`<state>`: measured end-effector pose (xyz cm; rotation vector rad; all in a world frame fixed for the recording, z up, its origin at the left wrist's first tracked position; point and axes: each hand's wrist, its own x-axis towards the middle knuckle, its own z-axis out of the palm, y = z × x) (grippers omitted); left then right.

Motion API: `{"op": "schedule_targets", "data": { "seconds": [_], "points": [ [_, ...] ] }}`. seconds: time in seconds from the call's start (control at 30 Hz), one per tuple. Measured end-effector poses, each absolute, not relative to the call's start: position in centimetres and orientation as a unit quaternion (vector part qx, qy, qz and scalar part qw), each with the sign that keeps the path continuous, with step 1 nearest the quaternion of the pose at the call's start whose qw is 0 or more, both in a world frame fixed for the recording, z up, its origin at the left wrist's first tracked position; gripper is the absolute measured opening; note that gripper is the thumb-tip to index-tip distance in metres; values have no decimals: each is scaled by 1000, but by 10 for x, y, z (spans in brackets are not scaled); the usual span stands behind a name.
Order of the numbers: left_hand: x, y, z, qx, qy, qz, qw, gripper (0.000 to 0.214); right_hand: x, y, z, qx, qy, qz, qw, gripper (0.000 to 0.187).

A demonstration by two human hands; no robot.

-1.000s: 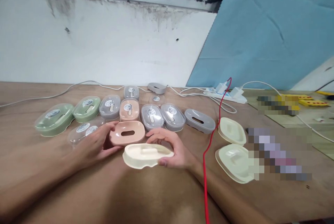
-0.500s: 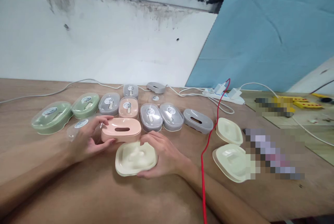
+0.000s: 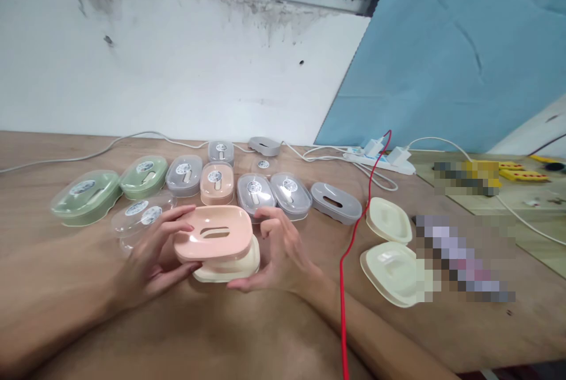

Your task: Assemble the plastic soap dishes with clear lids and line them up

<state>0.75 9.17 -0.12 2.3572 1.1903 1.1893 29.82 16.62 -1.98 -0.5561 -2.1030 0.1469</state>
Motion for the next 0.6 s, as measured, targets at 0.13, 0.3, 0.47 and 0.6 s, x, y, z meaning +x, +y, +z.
{"op": "schedule_targets", "data": {
  "seconds": [0.13,0.3,0.47,0.6],
  "points": [
    [13,91,-11,815,385,399,169,47,303,164,-8,-225,-882,101,400,107],
    [16,99,-30,803,366,412,229,67,307,163,0,-255,-914,100,301,112],
    [18,104,-42,787,343,427,285,81,308,164,-3,-283,-912,133,265,110],
    [17,103,-40,782,359,423,284,78,303,164,-4,-273,-910,174,260,105]
  ]
}}
